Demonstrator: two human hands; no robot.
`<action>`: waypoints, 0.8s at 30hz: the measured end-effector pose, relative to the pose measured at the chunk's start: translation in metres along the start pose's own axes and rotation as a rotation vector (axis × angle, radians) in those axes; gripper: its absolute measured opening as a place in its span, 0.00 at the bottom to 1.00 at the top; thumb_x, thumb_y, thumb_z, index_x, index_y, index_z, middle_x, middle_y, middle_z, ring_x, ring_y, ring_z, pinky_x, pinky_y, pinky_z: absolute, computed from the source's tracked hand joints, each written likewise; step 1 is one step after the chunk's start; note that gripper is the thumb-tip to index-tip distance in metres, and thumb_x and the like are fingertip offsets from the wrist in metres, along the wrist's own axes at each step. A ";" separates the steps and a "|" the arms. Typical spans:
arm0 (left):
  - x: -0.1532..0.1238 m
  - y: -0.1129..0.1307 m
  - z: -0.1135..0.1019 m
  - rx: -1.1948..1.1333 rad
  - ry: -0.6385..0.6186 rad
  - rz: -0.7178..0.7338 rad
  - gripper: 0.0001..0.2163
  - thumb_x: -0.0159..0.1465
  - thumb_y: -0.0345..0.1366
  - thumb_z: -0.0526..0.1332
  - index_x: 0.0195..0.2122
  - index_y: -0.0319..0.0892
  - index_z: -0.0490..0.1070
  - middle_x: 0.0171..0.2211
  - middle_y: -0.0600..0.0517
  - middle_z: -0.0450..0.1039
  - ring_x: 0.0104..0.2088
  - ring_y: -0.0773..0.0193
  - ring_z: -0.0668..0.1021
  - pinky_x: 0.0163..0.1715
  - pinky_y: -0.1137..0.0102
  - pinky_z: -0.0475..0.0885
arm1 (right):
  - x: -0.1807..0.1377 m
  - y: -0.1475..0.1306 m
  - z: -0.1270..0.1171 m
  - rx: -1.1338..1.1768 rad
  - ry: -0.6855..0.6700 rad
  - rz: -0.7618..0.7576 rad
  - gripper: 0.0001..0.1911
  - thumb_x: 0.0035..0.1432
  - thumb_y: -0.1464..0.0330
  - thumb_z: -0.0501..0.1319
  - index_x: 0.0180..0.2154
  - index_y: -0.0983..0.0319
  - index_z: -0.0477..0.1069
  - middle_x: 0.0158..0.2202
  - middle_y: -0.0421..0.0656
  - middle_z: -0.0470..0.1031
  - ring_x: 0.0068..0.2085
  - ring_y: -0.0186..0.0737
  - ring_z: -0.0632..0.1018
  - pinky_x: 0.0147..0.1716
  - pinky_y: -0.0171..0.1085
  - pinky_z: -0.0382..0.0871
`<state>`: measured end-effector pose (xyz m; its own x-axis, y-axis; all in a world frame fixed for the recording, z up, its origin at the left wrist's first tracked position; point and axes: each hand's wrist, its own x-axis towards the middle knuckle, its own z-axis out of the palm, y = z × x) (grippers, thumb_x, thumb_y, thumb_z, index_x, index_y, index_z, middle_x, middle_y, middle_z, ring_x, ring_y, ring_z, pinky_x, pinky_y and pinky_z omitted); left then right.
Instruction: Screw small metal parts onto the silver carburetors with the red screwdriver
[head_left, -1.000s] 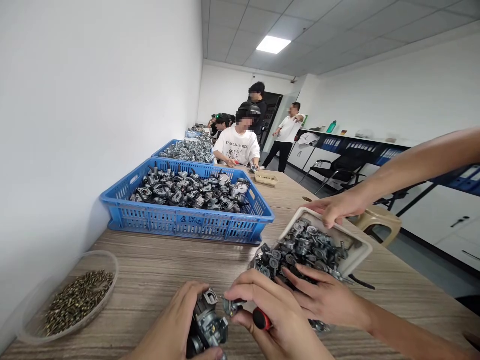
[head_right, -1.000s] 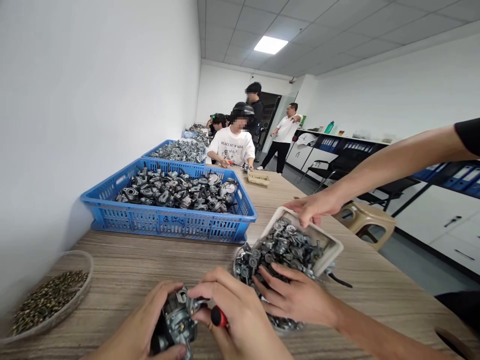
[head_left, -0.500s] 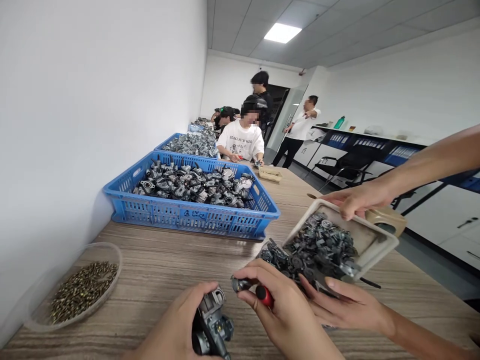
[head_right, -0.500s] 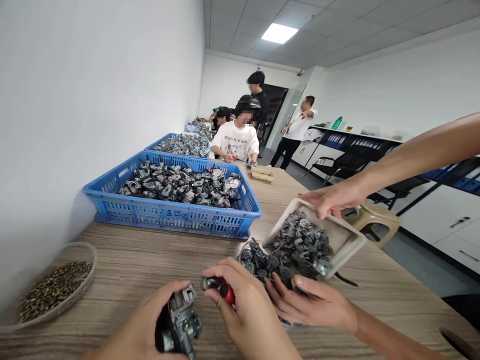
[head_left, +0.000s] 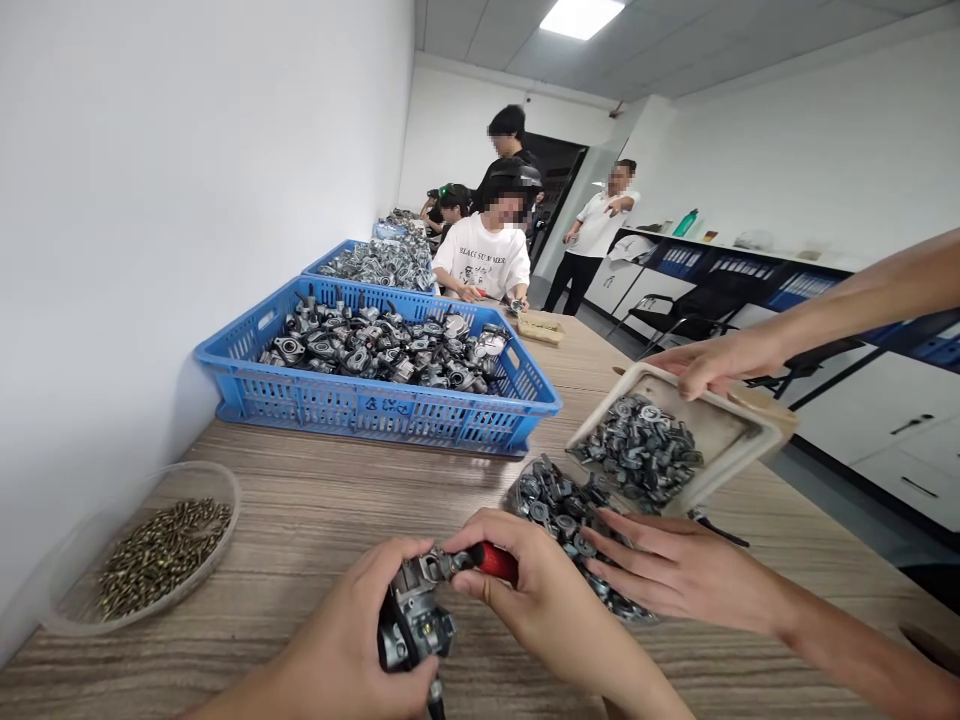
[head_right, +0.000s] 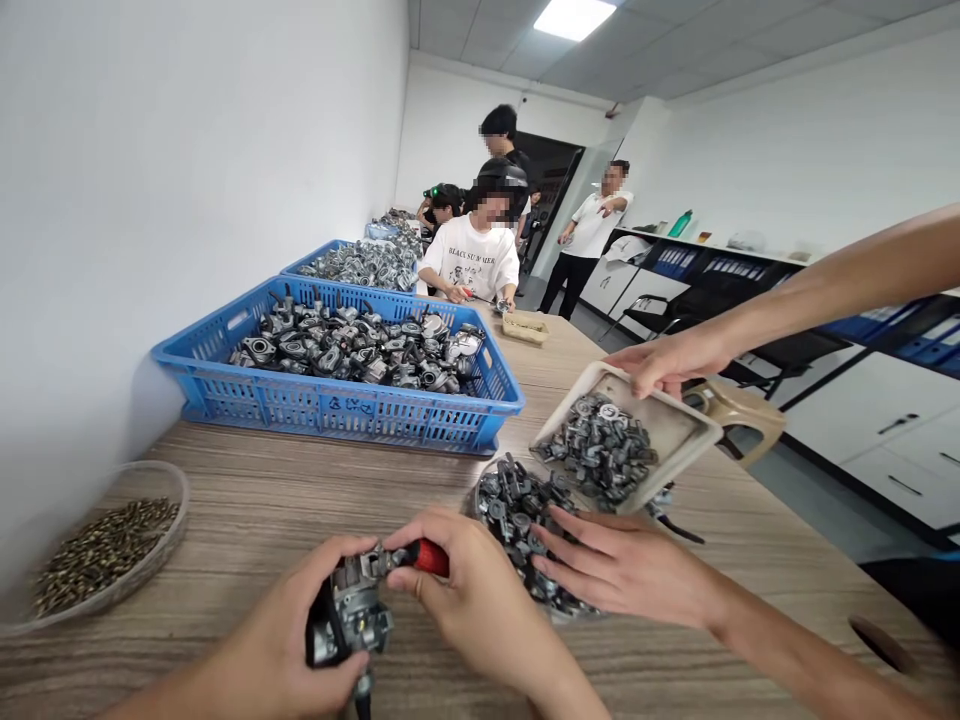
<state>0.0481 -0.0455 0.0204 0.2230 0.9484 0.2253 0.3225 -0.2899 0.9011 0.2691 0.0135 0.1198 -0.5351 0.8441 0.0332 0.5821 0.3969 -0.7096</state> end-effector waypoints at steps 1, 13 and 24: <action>0.000 0.000 0.000 -0.002 0.003 0.002 0.38 0.52 0.27 0.71 0.66 0.45 0.69 0.62 0.40 0.80 0.60 0.42 0.83 0.64 0.51 0.77 | 0.001 -0.001 0.001 -0.004 -0.005 -0.002 0.08 0.65 0.70 0.72 0.46 0.56 0.83 0.34 0.38 0.77 0.36 0.40 0.75 0.39 0.38 0.67; 0.004 -0.009 0.005 0.024 0.043 0.058 0.36 0.51 0.27 0.68 0.63 0.46 0.69 0.59 0.44 0.82 0.59 0.44 0.84 0.62 0.54 0.79 | -0.014 -0.010 0.003 -0.142 0.063 0.034 0.06 0.66 0.68 0.71 0.45 0.56 0.81 0.38 0.40 0.80 0.38 0.42 0.78 0.40 0.39 0.67; 0.003 -0.001 -0.003 0.137 0.080 0.309 0.33 0.50 0.24 0.69 0.59 0.50 0.71 0.51 0.49 0.85 0.49 0.52 0.88 0.52 0.64 0.84 | -0.018 -0.007 0.008 -0.006 0.117 0.080 0.07 0.65 0.67 0.69 0.46 0.55 0.81 0.38 0.40 0.81 0.38 0.44 0.79 0.40 0.40 0.70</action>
<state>0.0457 -0.0417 0.0215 0.2582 0.8189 0.5126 0.3724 -0.5740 0.7293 0.2699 -0.0075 0.1186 -0.4117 0.9094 0.0592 0.6237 0.3285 -0.7093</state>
